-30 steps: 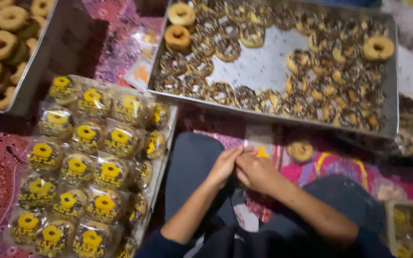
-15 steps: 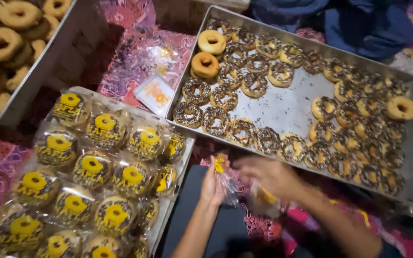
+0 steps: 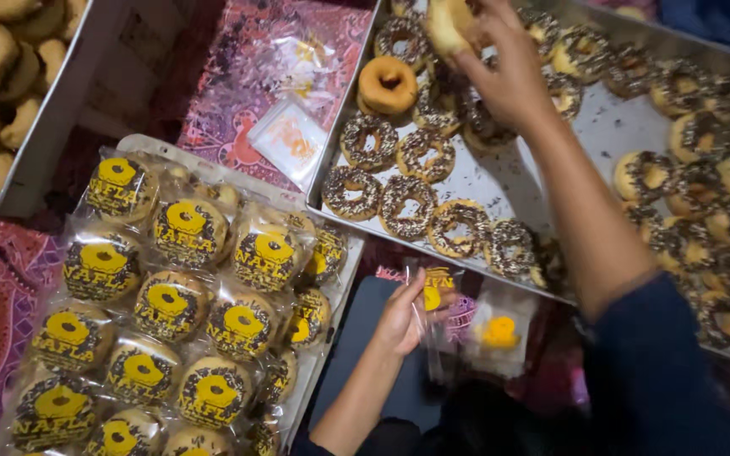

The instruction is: The person sits on a patterned mat and repeatedly picks donuts from a metal tray, places them into clear plastic bags, and sets the filled bags into a nearby basket. The process is repeated for multiple donuts throughout the clip.

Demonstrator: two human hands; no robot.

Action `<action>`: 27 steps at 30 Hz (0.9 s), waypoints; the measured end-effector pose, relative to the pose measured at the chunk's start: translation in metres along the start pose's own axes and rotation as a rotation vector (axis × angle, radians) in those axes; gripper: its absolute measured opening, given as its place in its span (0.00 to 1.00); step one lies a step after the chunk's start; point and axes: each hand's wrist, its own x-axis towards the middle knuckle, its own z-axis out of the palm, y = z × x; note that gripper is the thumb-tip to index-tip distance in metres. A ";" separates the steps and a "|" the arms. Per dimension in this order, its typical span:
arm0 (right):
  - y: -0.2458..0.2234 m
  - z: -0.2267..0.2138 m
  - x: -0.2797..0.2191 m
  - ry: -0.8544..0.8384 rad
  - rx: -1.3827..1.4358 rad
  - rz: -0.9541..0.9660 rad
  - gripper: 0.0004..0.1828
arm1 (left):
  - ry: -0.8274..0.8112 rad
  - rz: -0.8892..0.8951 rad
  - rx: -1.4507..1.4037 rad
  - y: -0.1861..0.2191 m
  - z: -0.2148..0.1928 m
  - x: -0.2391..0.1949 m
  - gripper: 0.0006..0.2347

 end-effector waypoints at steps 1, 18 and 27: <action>-0.011 -0.019 -0.033 0.081 0.080 -0.036 0.09 | -0.023 0.024 -0.013 0.000 0.005 -0.003 0.19; -0.190 -0.095 -0.505 0.477 1.702 0.889 0.24 | -0.179 0.121 0.141 -0.102 0.162 -0.105 0.18; -0.236 -0.140 -0.479 0.561 1.311 0.782 0.39 | -0.287 0.033 0.229 -0.162 0.181 -0.134 0.17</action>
